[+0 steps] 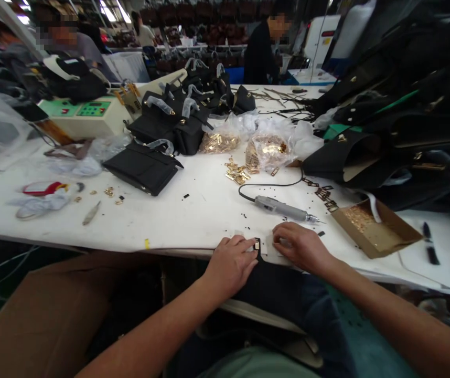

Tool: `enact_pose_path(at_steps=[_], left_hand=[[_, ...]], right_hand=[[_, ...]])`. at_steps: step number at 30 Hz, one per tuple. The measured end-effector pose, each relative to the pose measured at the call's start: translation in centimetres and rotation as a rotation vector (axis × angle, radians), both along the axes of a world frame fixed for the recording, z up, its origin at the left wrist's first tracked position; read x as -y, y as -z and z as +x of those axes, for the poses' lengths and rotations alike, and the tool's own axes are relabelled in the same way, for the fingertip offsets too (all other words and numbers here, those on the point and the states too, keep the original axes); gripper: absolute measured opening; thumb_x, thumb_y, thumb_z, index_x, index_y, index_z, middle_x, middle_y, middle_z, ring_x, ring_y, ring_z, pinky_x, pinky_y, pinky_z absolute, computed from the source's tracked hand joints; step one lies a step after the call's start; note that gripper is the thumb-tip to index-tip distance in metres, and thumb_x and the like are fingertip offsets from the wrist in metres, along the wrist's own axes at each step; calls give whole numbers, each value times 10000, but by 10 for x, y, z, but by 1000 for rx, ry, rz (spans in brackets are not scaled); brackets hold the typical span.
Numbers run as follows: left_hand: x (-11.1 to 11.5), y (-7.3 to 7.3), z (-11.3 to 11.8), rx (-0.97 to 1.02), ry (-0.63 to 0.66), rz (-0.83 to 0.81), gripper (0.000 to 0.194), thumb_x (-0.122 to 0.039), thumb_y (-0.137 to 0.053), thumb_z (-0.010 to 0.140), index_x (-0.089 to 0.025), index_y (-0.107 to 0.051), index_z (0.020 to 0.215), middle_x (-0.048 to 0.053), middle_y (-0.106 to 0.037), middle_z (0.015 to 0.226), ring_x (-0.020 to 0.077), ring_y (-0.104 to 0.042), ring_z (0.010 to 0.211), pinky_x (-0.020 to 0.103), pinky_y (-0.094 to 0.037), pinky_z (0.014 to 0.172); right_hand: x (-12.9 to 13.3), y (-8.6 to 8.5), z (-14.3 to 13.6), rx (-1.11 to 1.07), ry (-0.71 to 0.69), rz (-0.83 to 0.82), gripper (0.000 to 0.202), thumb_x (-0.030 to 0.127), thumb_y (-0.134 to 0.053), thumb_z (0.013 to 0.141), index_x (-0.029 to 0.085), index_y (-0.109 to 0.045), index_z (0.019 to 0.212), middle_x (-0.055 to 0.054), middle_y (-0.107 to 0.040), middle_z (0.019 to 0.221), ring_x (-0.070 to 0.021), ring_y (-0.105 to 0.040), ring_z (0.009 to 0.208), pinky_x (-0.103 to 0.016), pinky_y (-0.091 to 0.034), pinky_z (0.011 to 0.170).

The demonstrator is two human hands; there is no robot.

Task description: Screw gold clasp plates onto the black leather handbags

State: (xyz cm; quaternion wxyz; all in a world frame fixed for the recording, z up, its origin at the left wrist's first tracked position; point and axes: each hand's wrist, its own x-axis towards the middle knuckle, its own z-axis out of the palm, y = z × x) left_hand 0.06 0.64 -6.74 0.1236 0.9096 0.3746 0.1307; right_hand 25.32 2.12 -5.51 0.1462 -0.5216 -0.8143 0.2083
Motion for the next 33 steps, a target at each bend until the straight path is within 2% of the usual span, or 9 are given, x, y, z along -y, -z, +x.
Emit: enact_pose_path(at_steps=[3, 6, 10, 13, 15, 18, 24, 28, 33], left_hand=[[0, -1, 1, -7, 1, 1, 181, -276, -599, 986, -255, -736, 1102, 48, -668, 1337, 256, -561, 1170, 429, -465, 896], [1, 1, 1, 6, -10, -5, 184, -280, -595, 990, -252, -743, 1096, 53, -672, 1332, 252, -563, 1158, 428, -461, 889], [1, 3, 2, 28, -26, -22, 178, -287, -600, 990, -262, -748, 1085, 28, -685, 1323, 249, -566, 1146, 426, -457, 870], [0, 2, 2, 33, -29, -28, 156, -286, -620, 981, -262, -753, 1059, 23, -695, 1310, 245, -569, 1132, 425, -454, 868], [-1, 2, 2, 35, -32, -31, 145, -290, -634, 974, -261, -756, 1047, 28, -700, 1297, 240, -573, 1119, 420, -453, 861], [-2, 3, 2, 42, -36, -35, 139, -296, -649, 967, -263, -755, 1049, 22, -705, 1287, 233, -576, 1108, 413, -452, 848], [-1, 3, 2, 46, -39, -44, 135, -301, -658, 962, -269, -752, 1054, 11, -707, 1268, 225, -572, 1110, 403, -456, 852], [-2, 2, 2, 39, -32, -56, 140, -290, -652, 964, -256, -744, 1063, 29, -720, 1200, 221, -577, 1096, 395, -466, 882], [-4, 2, 3, 71, -49, -97, 192, -285, -691, 937, -226, -702, 1120, 59, -724, 1166, 234, -582, 1117, 392, -474, 922]], right_hand=[[-3, 4, 2, -29, -33, -63, 78, 283, -644, 915, 247, -713, 909, -47, -709, 1120, -218, -642, 1055, -312, -459, 934], [-11, 2, 7, -30, -63, -124, 127, 295, -623, 928, 251, -742, 938, -53, -710, 1115, -221, -638, 1056, -321, -458, 940], [-14, 3, 2, 130, 74, -102, 207, 332, -646, 902, 249, -718, 1078, -56, -696, 1054, -215, -640, 930, -313, -453, 808], [-14, 7, -1, 185, 147, -127, 186, 362, -679, 869, 262, -724, 1021, -37, -693, 1007, -200, -637, 869, -298, -424, 742], [-16, 10, -1, 145, 191, -173, 176, 348, -715, 822, 252, -727, 970, -25, -698, 940, -193, -631, 823, -292, -419, 714], [-20, 9, 1, -61, 226, -287, 170, 345, -699, 806, 218, -730, 913, -23, -712, 856, -189, -632, 774, -292, -447, 706], [-27, -12, -10, -392, 199, -555, 285, 435, -653, 827, 177, -751, 900, -8, -688, 730, -164, -603, 685, -278, -449, 661], [-33, -10, -26, -397, 146, -652, 300, 438, -643, 826, 165, -747, 895, 5, -652, 670, -140, -550, 609, -257, -410, 579], [-38, 2, -35, -321, 114, -555, 219, 361, -624, 829, 190, -760, 853, -7, -731, 769, -164, -609, 700, -276, -454, 675]])
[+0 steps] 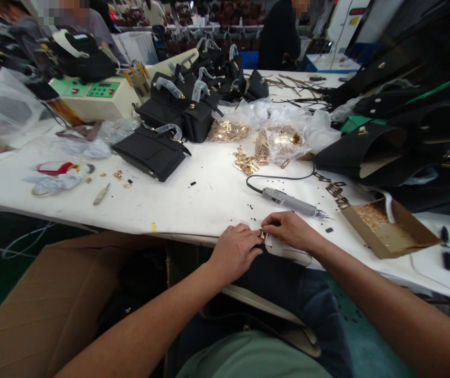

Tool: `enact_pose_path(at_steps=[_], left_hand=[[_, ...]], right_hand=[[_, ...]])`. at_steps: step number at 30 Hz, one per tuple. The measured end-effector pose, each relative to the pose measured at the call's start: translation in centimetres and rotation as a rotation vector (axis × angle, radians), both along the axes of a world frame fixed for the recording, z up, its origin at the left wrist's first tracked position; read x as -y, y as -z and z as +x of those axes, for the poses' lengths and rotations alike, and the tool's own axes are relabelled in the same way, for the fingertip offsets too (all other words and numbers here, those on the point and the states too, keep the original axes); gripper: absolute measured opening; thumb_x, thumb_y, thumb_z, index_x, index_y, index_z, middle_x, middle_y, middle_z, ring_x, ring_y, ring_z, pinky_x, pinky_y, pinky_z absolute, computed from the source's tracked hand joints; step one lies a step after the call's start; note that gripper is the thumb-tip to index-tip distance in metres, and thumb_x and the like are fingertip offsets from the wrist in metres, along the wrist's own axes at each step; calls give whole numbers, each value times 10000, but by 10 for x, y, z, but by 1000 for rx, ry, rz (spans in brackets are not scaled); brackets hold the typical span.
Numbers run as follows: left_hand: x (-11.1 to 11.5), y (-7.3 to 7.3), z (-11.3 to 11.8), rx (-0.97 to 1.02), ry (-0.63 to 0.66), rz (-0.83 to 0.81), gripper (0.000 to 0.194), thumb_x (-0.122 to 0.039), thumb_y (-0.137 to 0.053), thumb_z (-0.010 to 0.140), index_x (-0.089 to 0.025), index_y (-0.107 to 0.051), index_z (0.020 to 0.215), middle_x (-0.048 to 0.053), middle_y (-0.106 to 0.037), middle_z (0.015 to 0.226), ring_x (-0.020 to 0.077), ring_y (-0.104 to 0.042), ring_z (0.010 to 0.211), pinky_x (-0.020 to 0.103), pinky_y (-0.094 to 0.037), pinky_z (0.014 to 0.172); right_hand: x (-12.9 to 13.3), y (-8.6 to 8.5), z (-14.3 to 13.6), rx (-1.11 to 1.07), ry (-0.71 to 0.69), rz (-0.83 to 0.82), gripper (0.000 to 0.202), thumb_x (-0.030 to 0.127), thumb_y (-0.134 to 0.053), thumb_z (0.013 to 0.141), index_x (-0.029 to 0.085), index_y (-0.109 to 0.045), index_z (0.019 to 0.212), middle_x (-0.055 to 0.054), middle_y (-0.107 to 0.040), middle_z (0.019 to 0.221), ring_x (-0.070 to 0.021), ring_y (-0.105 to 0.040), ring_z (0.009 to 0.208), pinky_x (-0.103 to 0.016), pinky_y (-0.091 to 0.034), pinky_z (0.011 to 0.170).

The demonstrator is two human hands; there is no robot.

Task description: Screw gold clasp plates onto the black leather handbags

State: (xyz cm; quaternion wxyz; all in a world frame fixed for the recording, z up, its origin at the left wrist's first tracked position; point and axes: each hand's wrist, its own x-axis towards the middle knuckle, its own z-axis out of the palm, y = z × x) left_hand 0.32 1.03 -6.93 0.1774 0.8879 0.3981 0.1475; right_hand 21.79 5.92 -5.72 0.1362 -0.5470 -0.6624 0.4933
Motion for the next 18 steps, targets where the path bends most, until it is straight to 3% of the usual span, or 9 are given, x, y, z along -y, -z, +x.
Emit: enact_pose_path(at_steps=[7, 18], left_hand=[[-1, -3, 1, 24, -30, -49, 243, -260, -727, 907, -216, -669, 1139, 49, -734, 1090, 244, -588, 1100, 389, -469, 915], [2, -5, 3, -77, 12, 45, 180, -277, -639, 970, -237, -709, 1130, 48, -673, 1228, 250, -565, 1115, 413, -453, 890]], right_hand=[[0, -1, -2, 27, -51, 35, 171, 292, -617, 832, 208, -765, 825, 9, -759, 792, -174, -655, 756, -274, -457, 738], [3, 2, -8, 126, -14, 114, 139, 259, -652, 838, 213, -781, 859, -7, -776, 859, -182, -671, 781, -284, -457, 750]])
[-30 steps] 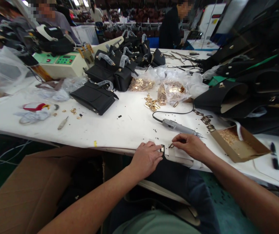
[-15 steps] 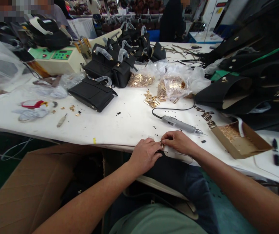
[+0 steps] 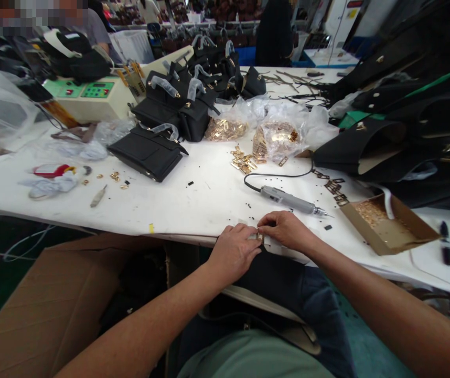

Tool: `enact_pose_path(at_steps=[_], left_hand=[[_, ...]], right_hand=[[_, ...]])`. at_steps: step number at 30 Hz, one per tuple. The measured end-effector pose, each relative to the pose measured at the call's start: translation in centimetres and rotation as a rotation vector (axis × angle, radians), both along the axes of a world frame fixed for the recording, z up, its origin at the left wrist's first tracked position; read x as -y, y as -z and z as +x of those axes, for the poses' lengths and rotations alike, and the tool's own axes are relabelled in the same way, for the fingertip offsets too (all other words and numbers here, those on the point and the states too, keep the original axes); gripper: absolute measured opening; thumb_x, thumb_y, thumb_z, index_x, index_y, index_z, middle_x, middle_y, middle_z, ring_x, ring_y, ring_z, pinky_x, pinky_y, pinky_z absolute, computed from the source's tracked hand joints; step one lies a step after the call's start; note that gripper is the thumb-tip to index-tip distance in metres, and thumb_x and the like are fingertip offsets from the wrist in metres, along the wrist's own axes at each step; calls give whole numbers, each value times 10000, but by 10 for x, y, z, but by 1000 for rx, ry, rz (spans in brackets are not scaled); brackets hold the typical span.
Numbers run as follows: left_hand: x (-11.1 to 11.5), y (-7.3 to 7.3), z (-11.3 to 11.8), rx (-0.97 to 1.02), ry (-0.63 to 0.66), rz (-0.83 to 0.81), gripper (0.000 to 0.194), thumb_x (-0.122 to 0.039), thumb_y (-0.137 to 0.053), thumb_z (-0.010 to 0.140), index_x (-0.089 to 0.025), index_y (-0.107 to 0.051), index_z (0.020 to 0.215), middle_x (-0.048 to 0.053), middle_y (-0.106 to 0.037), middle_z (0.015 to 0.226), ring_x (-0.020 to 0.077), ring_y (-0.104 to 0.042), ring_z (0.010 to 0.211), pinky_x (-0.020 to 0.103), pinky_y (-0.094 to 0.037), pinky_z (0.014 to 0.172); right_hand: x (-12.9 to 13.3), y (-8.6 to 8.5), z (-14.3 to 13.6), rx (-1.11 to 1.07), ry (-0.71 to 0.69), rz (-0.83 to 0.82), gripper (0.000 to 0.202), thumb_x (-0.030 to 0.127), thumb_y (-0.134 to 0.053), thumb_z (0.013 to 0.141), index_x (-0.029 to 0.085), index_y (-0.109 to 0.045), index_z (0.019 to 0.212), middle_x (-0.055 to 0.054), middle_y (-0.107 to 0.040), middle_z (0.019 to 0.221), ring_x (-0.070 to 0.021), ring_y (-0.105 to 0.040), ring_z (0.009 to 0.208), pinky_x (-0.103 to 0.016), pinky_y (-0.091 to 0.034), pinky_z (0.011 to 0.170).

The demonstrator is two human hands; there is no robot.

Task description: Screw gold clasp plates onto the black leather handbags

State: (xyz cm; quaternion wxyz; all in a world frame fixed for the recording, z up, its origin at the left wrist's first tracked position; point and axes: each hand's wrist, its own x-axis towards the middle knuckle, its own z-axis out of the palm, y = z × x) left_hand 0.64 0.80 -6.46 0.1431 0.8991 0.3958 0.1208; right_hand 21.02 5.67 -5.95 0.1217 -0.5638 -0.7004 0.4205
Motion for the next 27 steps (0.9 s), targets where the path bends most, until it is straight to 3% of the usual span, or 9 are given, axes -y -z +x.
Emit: enact_pose_path(at_steps=[7, 19, 27], left_hand=[[3, -7, 2, -87, -6, 9, 221, -275, -642, 965, -247, -678, 1182, 36, -660, 1247, 257, -554, 1129, 432, -448, 870], [1, 0, 0, -33, -3, -3, 232, -281, -608, 988, -250, -668, 1209, 49, -668, 1259, 254, -549, 1155, 426, -438, 901], [1, -8, 4, -106, 19, 25, 211, -262, -604, 982, -236, -673, 1179, 53, -633, 1350, 263, -554, 1179, 436, -467, 886]], right_hand=[[14, 3, 10, 92, 44, 154, 183, 305, -619, 885, 214, -775, 853, -30, -757, 860, -201, -665, 802, -294, -455, 739], [20, 12, 10, 94, 110, 144, 160, 329, -632, 888, 267, -779, 878, -3, -754, 932, -210, -671, 873, -307, -463, 799], [18, 13, 8, 99, 119, 130, 142, 303, -651, 899, 271, -789, 894, -3, -756, 948, -207, -676, 892, -309, -462, 815]])
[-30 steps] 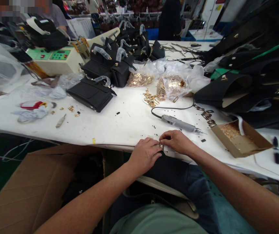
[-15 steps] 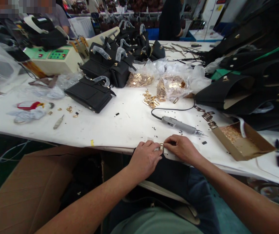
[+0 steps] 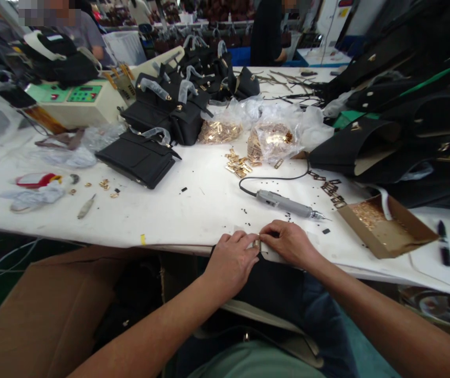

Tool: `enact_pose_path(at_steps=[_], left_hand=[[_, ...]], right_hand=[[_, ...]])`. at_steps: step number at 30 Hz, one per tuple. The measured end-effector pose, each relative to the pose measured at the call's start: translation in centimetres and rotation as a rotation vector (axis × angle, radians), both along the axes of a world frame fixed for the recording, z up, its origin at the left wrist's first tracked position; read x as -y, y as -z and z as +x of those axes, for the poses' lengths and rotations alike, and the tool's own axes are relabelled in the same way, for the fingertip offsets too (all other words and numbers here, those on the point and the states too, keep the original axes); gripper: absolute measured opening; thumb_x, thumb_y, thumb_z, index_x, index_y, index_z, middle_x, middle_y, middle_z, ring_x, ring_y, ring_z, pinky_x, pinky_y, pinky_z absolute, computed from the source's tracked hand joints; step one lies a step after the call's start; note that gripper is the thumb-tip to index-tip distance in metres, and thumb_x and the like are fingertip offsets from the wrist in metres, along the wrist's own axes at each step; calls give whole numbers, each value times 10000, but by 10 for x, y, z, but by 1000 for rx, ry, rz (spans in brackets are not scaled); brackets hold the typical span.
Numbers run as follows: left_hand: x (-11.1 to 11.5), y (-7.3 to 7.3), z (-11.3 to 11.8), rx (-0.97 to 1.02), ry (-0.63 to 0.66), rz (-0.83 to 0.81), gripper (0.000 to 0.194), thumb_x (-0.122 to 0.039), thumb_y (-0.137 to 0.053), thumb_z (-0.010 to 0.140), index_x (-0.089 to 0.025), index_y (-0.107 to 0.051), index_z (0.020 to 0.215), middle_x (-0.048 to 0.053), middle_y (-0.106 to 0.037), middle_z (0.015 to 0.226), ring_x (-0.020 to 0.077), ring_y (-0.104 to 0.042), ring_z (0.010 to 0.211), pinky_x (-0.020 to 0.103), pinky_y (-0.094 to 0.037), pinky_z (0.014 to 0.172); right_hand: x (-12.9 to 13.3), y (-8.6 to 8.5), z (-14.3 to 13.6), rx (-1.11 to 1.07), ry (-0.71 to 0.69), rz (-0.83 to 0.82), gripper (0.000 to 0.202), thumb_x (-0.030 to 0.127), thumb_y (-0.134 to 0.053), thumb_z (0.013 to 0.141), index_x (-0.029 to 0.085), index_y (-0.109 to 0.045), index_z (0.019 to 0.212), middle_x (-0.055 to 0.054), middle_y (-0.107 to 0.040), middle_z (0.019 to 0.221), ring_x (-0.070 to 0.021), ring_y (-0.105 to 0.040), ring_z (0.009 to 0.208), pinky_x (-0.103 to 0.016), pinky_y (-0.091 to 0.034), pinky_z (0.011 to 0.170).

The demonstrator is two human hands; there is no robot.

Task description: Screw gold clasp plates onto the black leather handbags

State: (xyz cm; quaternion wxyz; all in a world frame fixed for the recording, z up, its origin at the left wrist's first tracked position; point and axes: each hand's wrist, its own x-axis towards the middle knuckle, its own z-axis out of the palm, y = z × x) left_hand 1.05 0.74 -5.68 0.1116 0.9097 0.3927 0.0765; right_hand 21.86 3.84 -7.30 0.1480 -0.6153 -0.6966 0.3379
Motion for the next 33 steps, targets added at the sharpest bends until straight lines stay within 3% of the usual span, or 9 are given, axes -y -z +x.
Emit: enact_pose_path(at_steps=[3, 9, 14, 17, 21, 26, 30, 33], left_hand=[[0, -1, 1, -18, 22, 36, 235, -211, -598, 975, -221, -665, 1201, 43, -652, 1344, 255, -578, 1160, 431, -489, 877], [-6, 17, -3, 23, 57, 183, 327, -127, -579, 937, -228, -676, 1233, 14, -680, 1334, 259, -609, 1147, 416, -517, 879], [-9, 24, -7, 20, 90, 275, 352, -145, -514, 958, -238, -685, 1250, 26, -683, 1339, 265, -625, 1135, 393, -531, 862], [-9, 24, -7, 8, 100, 288, 353, -138, -497, 957, -234, -699, 1230, 35, -690, 1328, 264, -632, 1131, 394, -541, 855], [-10, 23, -7, -9, 98, 273, 351, -140, -495, 956, -241, -709, 1216, 41, -689, 1328, 251, -636, 1131, 385, -552, 864], [-9, 19, -5, -22, 87, 251, 377, -115, -507, 937, -248, -704, 1230, 48, -689, 1328, 252, -642, 1132, 396, -572, 871], [-5, 15, -4, -40, 69, 215, 381, -102, -525, 924, -243, -698, 1234, 48, -679, 1345, 266, -643, 1148, 420, -591, 870], [-2, 15, -4, -18, 52, 217, 391, -109, -529, 923, -241, -680, 1259, 60, -664, 1367, 271, -633, 1182, 426, -589, 893]], right_hand=[[5, 0, -2, -11, -11, 58, 126, 265, -658, 911, 262, -784, 902, -6, -747, 933, -186, -671, 873, -282, -461, 783], [17, 1, 10, 200, -154, 448, 185, 280, -589, 990, 229, -724, 874, -37, -694, 902, -204, -609, 919, -312, -428, 817], [38, 3, 60, 344, 0, 502, 247, 235, -568, 986, 212, -686, 771, -35, -646, 793, -186, -586, 802, -305, -414, 744], [41, 2, 94, 307, 112, 581, 185, 235, -565, 986, 226, -726, 896, -52, -679, 874, -200, -611, 858, -309, -443, 791], [21, -13, 113, 319, 213, 643, 153, 274, -616, 965, 231, -731, 1056, -84, -699, 1030, -241, -619, 971, -352, -468, 867], [-28, -32, 79, 395, 20, 442, 373, 422, -720, 893, 218, -692, 1204, -109, -673, 1173, -295, -578, 1126, -408, -433, 970], [-61, -31, 47, 365, -40, 316, 332, 367, -745, 849, 186, -707, 1124, -137, -676, 1119, -304, -624, 1043, -394, -452, 896], [-70, -32, 50, 289, -10, 296, 228, 341, -696, 882, 190, -702, 1053, -112, -681, 1073, -264, -653, 954, -344, -464, 815]])
